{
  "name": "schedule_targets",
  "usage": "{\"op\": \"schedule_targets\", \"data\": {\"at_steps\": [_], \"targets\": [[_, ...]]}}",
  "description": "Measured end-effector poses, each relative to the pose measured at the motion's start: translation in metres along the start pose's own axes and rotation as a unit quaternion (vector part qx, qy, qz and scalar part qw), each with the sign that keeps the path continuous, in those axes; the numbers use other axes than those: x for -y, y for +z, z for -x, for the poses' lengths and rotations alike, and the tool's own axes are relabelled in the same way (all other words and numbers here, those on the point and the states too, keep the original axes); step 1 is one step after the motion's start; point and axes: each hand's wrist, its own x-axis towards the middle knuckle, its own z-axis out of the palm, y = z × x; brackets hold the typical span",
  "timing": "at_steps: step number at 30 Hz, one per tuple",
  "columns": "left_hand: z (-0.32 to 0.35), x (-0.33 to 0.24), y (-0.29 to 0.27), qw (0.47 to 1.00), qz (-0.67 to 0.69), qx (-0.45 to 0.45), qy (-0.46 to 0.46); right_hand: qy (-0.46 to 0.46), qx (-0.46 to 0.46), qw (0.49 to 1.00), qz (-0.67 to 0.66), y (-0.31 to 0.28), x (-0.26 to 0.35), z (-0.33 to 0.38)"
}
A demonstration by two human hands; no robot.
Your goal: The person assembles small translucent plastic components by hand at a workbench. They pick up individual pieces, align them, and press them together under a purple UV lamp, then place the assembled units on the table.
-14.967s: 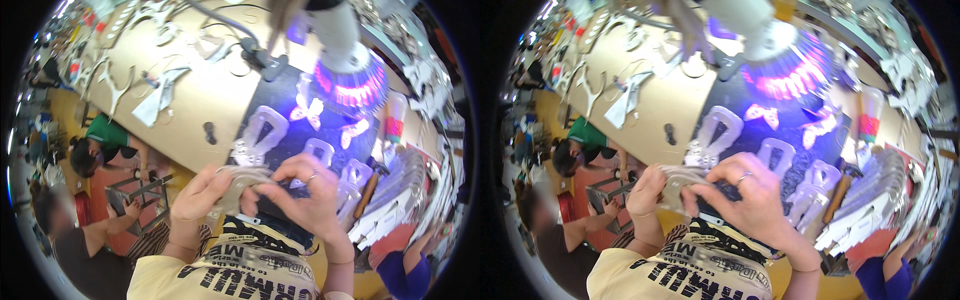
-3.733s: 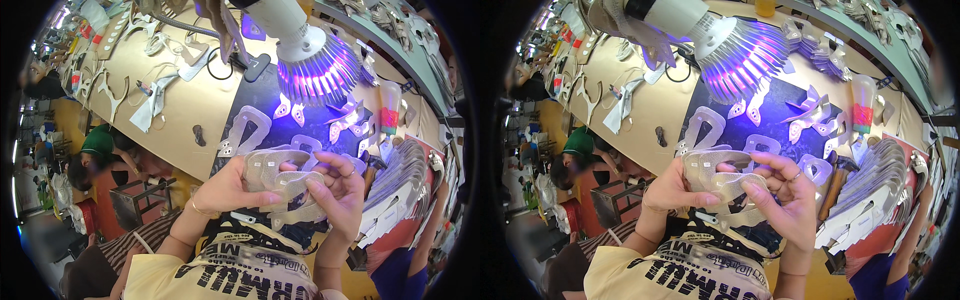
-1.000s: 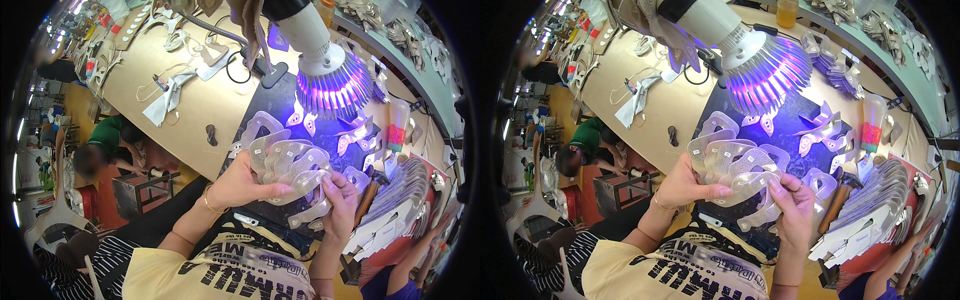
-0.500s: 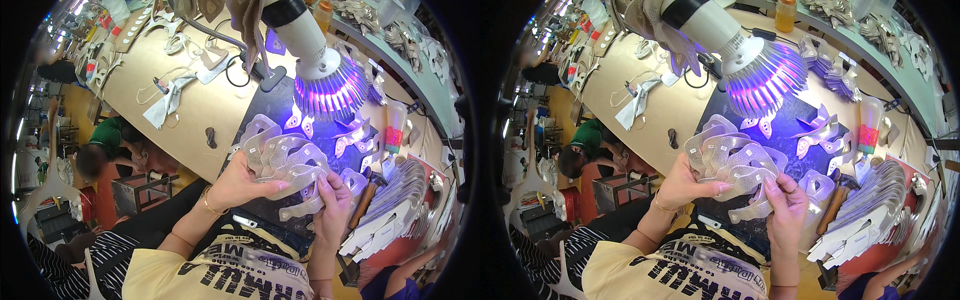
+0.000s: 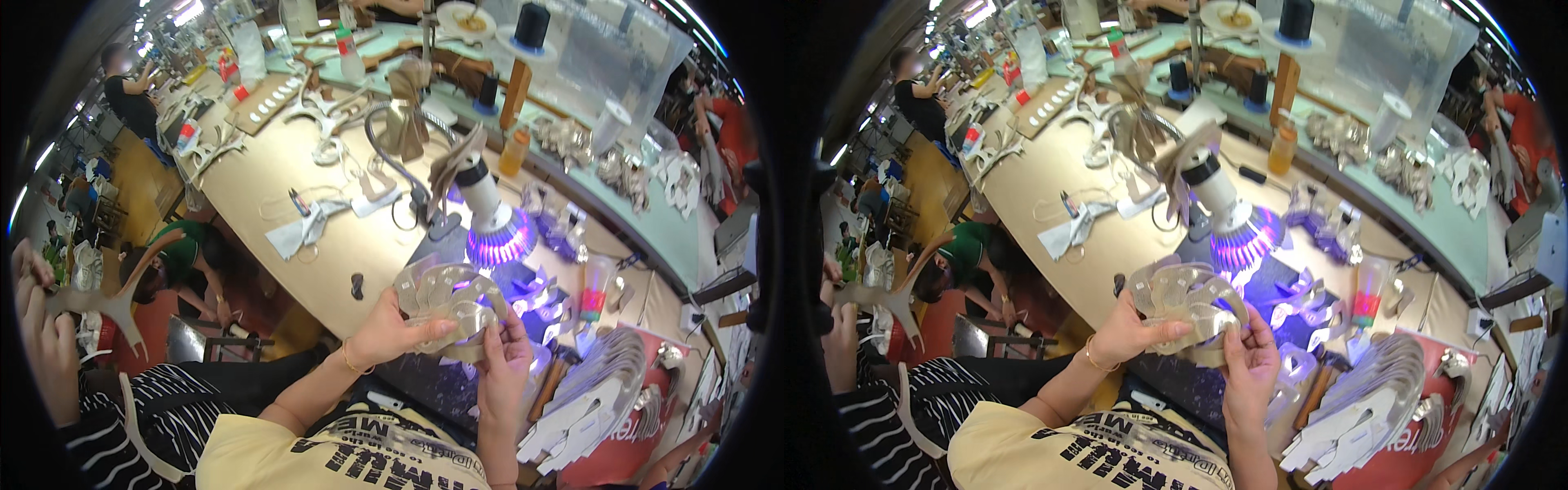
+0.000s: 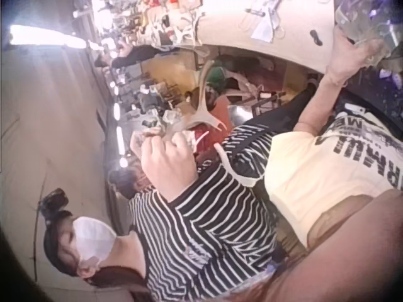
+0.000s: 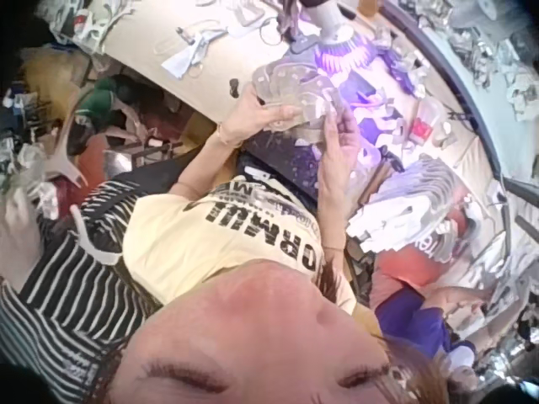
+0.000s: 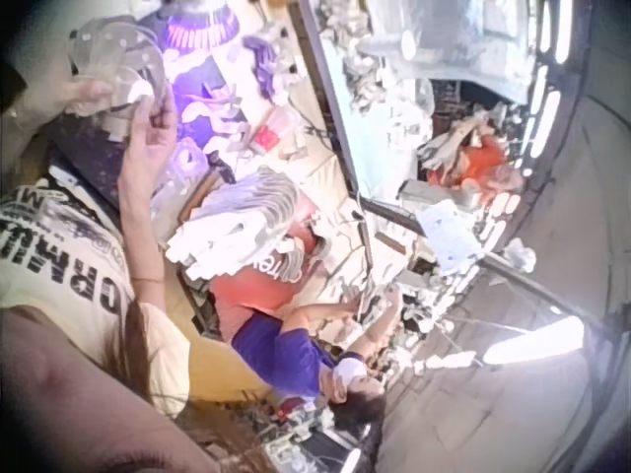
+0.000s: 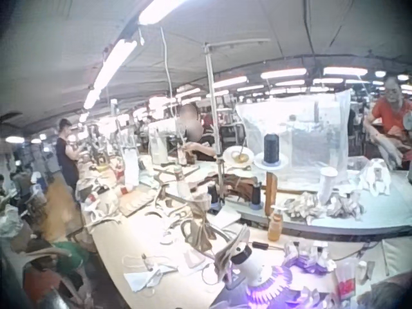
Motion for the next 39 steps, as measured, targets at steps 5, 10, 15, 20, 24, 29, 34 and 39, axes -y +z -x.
{"op": "schedule_targets", "data": {"at_steps": [5,10,15,20,24,29,34,39], "targets": [[0.004,-0.025,-0.004,0.995,-0.058,0.08,-0.024,-0.071,0.015,0.991,0.113,-0.009,0.017,0.004],[0.003,-0.05,-0.005,0.991,-0.041,0.123,-0.029,-0.207,0.057,0.947,0.238,-0.011,0.064,0.001],[0.003,-0.069,-0.005,0.98,-0.134,0.144,-0.029,-0.37,0.164,0.836,0.371,0.021,0.107,-0.011],[0.01,-0.089,-0.002,0.981,-0.072,0.178,0.016,-0.31,0.254,0.828,0.392,0.058,0.127,-0.017],[0.013,-0.102,-0.001,0.979,-0.079,0.188,0.003,-0.286,0.295,0.83,0.376,0.072,0.127,-0.016],[0.013,-0.104,0.003,0.978,-0.089,0.189,0.023,-0.278,0.312,0.817,0.397,0.074,0.128,-0.016],[0.011,-0.104,0.004,0.978,-0.063,0.198,0.011,-0.272,0.303,0.819,0.405,0.075,0.133,-0.015],[0.013,-0.106,0.005,0.98,-0.071,0.186,-0.007,-0.245,0.324,0.819,0.405,0.076,0.137,-0.02]]}}
